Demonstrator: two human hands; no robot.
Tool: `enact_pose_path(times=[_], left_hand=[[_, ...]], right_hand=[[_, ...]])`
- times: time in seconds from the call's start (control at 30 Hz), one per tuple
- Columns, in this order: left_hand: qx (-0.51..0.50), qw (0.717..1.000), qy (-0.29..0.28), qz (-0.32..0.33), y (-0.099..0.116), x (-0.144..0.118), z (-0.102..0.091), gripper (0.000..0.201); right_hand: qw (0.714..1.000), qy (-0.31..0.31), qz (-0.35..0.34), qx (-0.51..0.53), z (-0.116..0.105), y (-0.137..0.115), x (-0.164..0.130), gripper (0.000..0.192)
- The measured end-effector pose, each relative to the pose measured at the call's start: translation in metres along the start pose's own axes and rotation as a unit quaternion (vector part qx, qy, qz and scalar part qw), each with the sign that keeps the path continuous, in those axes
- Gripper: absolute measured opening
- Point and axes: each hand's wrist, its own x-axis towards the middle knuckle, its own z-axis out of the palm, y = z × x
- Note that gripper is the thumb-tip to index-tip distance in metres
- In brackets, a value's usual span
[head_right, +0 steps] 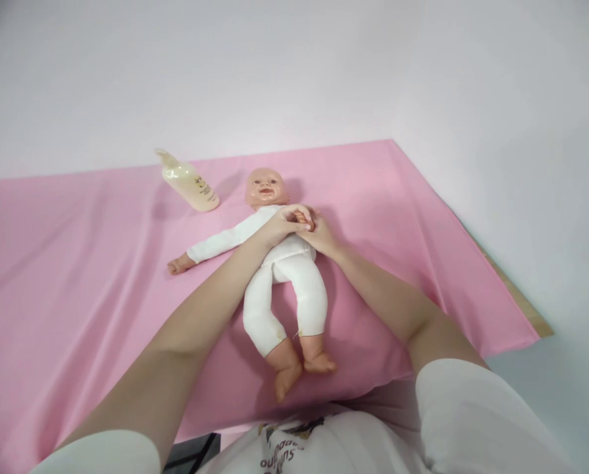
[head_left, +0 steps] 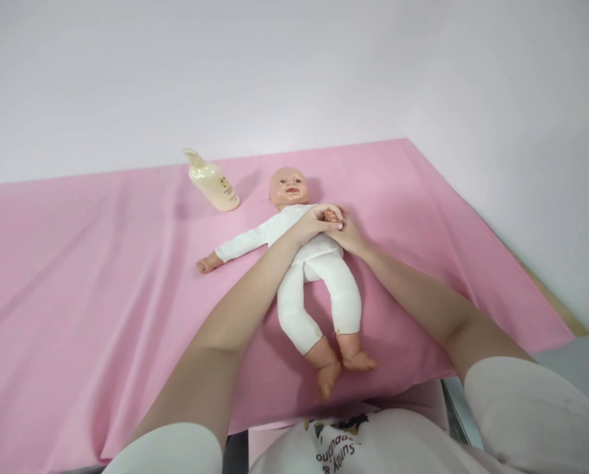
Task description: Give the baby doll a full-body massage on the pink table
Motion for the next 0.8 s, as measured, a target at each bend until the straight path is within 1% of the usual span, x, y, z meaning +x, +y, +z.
enact_pose_path(times=[0.1, 0.23, 0.33, 0.53, 0.6, 0.7, 0.8], left_hand=[[0.024, 1.0, -0.006, 0.004, 0.0, 0.001, 0.001, 0.039], [0.065, 0.998, -0.008, 0.019, 0.001, 0.001, 0.002, 0.04], [0.114, 0.993, -0.011, 0.019, 0.004, 0.001, 0.003, 0.041], [0.224, 0.974, 0.021, 0.031, 0.006, 0.0, 0.006, 0.047], [0.234, 0.972, 0.019, 0.028, 0.006, -0.001, 0.006, 0.046], [0.218, 0.976, 0.01, 0.017, 0.006, -0.001, 0.006, 0.04], [0.195, 0.981, 0.001, 0.014, 0.008, -0.002, 0.006, 0.038]], right_hand=[[1.0, -0.002, -0.011, -0.003, 0.0, 0.002, 0.0, 0.039], [1.0, -0.019, 0.004, -0.01, -0.002, 0.003, 0.001, 0.038], [0.999, -0.029, 0.009, -0.014, -0.003, 0.002, 0.001, 0.035], [0.999, -0.015, 0.031, -0.023, -0.002, -0.004, 0.003, 0.026], [0.999, -0.014, 0.03, -0.037, -0.001, -0.007, 0.003, 0.022], [0.998, -0.014, 0.03, -0.06, -0.002, -0.009, 0.003, 0.019], [0.998, -0.016, 0.022, -0.048, -0.002, -0.008, 0.002, 0.021]])
